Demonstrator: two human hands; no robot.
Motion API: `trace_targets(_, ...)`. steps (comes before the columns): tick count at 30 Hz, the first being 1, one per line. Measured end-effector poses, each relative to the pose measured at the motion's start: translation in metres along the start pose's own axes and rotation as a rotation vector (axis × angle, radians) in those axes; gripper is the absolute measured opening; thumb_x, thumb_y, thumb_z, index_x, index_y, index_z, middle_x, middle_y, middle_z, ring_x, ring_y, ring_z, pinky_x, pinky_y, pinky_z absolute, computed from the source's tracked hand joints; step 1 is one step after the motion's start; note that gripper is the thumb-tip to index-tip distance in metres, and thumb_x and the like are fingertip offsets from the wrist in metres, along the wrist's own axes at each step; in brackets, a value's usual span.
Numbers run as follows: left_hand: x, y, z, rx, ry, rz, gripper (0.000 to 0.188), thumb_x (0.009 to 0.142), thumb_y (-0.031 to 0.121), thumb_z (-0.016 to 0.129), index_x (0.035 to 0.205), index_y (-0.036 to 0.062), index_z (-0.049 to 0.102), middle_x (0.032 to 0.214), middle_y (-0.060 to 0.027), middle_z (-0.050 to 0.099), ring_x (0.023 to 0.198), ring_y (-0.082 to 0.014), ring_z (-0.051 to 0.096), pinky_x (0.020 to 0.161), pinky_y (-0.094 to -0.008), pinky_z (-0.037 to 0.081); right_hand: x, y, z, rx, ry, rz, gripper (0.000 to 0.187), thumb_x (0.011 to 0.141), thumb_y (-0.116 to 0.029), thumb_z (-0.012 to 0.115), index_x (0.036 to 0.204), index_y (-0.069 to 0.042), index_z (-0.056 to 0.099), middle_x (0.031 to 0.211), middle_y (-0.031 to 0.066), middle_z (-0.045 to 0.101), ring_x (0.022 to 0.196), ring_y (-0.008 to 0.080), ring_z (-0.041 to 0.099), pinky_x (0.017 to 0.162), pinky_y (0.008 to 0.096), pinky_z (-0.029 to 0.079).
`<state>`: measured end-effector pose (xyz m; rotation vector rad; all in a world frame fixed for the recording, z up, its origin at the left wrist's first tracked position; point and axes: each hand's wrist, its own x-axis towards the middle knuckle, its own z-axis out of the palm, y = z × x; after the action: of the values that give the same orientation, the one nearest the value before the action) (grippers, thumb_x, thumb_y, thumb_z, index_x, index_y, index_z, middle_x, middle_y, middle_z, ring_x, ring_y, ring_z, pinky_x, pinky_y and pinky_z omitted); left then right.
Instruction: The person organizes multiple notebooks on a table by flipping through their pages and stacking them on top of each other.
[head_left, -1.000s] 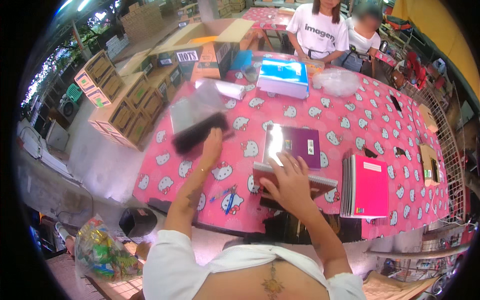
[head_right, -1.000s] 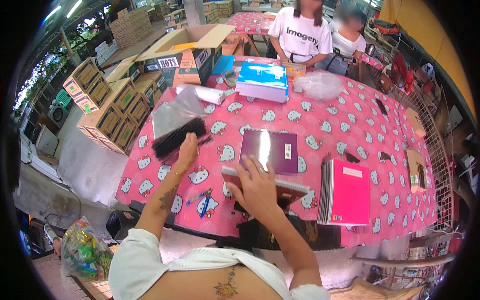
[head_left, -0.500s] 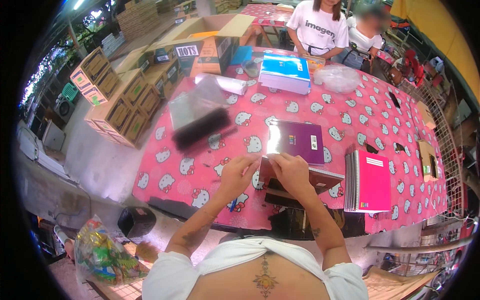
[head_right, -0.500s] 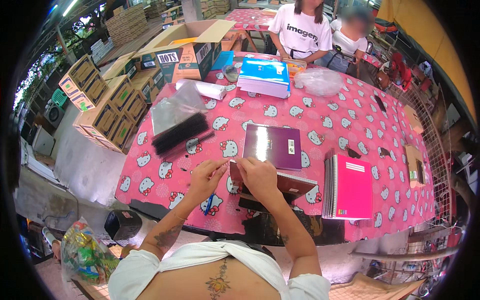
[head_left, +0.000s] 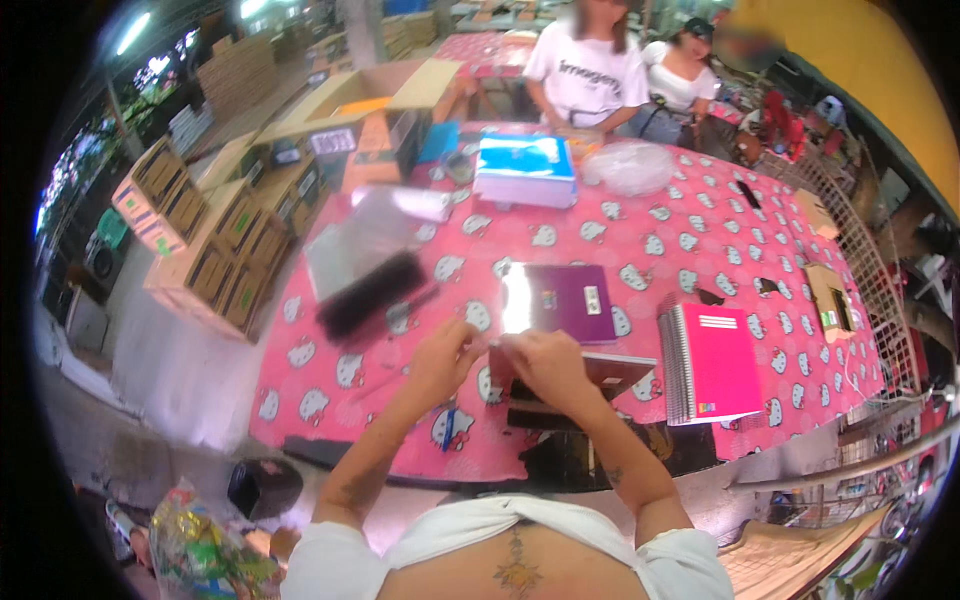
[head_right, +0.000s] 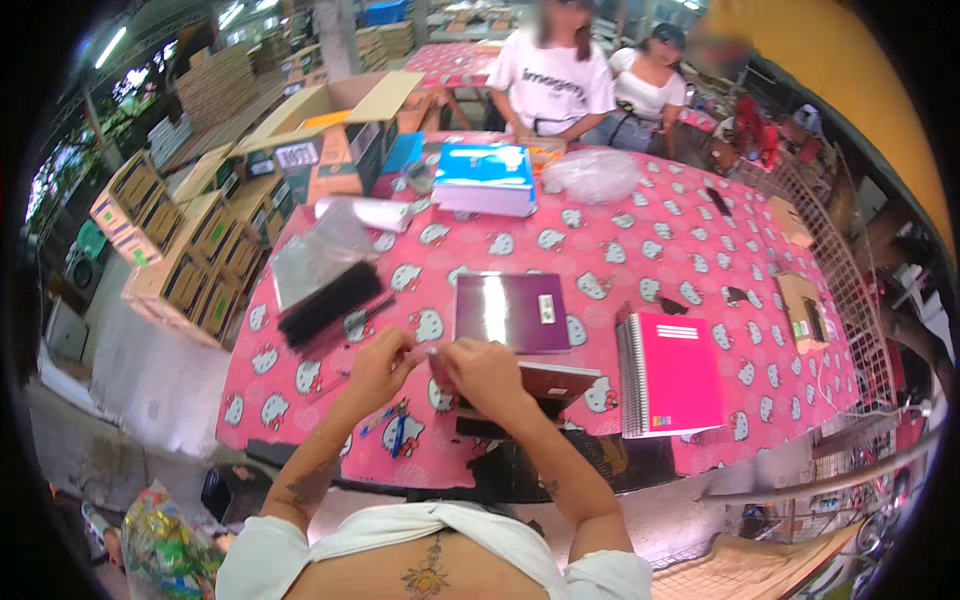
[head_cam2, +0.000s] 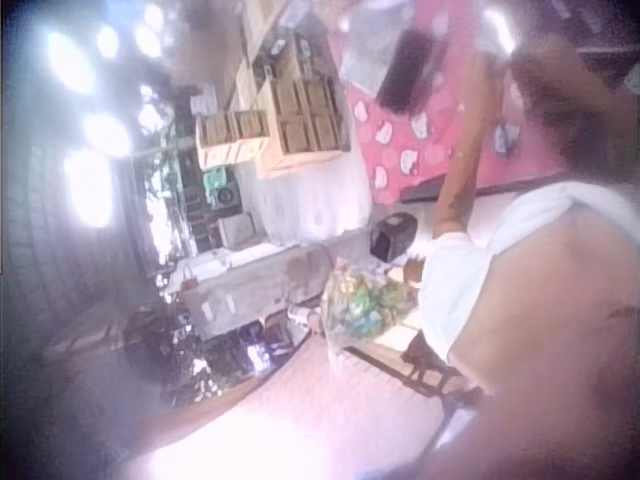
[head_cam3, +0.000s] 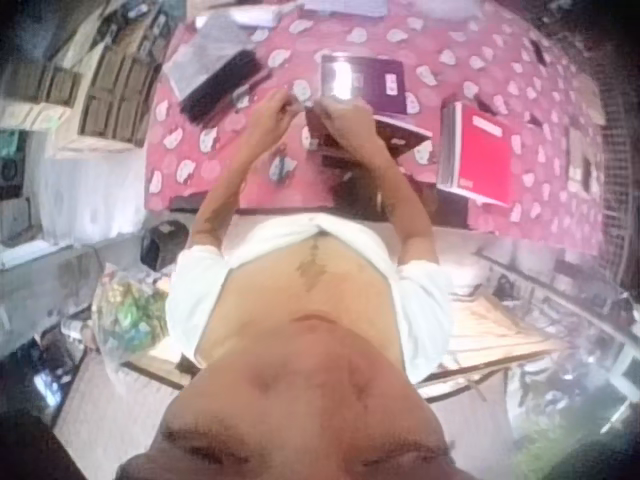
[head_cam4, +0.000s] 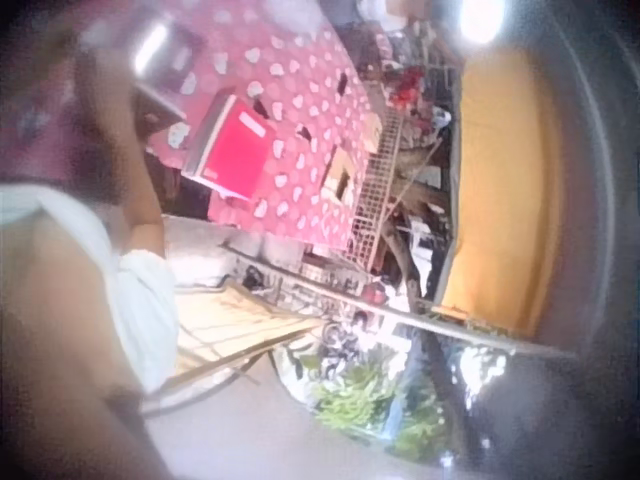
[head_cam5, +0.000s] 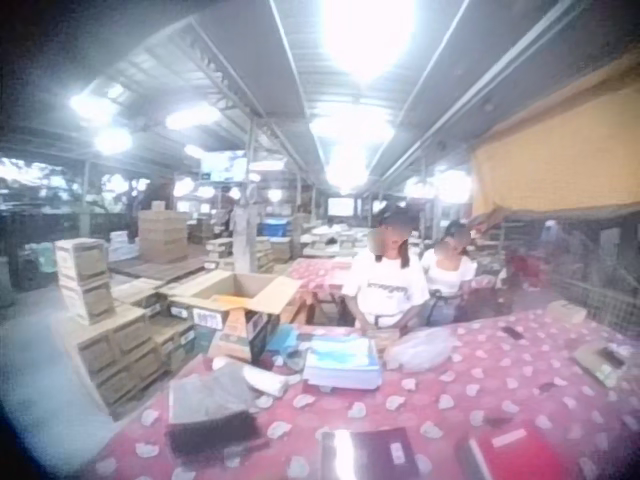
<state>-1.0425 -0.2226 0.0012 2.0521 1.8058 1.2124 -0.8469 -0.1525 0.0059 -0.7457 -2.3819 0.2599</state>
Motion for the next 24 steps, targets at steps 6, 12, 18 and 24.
trace_targets(6, 0.013, -0.019, -0.007, -0.116, -0.227, 0.190, 0.021, 0.088, 0.013, 0.069, 0.105, 0.0028, 0.062, 0.091, -0.0144, 0.061, 0.075, -0.0287, 0.062, 0.065, -0.0364, 0.048, 0.004, -0.008, -0.008, 0.112, -0.066, 0.077, 0.016, 0.092, -0.025, 0.062, 0.096, -0.011, 0.068, 0.085, 0.0121, 0.068, 0.075, 0.0335, 0.065, 0.066, 0.0446, 0.051)
trace_targets(12, 0.019, -0.002, -0.006, -0.007, -0.265, 0.184, 0.024, 0.091, 0.019, 0.066, 0.111, 0.0055, 0.064, 0.087, -0.0162, 0.065, 0.079, -0.0300, 0.064, 0.065, -0.0392, 0.049, -0.003, 0.004, -0.011, 0.192, -0.078, 0.067, 0.017, 0.088, -0.019, 0.064, 0.099, -0.006, 0.063, 0.090, 0.0169, 0.065, 0.083, 0.0374, 0.063, 0.070, 0.0468, 0.050)
trace_targets(18, 0.021, 0.002, -0.010, 0.019, -0.335, 0.162, 0.022, 0.090, 0.021, 0.067, 0.108, 0.0079, 0.064, 0.084, -0.0164, 0.064, 0.079, -0.0309, 0.064, 0.065, -0.0403, 0.049, -0.001, 0.011, -0.011, 0.183, -0.196, 0.062, 0.016, 0.087, -0.016, 0.065, 0.095, -0.003, 0.063, 0.091, 0.0151, 0.063, 0.087, 0.0363, 0.063, 0.077, 0.0454, 0.050)
trace_targets(24, 0.022, -0.008, -0.005, 0.071, -0.371, 0.219, 0.022, 0.090, 0.022, 0.067, 0.106, 0.0069, 0.064, 0.090, -0.0142, 0.061, 0.075, -0.0337, 0.063, 0.064, -0.0424, 0.049, 0.002, 0.010, -0.014, 0.218, -0.183, 0.039, 0.016, 0.087, -0.016, 0.065, 0.097, -0.004, 0.063, 0.093, 0.0149, 0.064, 0.088, 0.0360, 0.063, 0.077, 0.0463, 0.050)
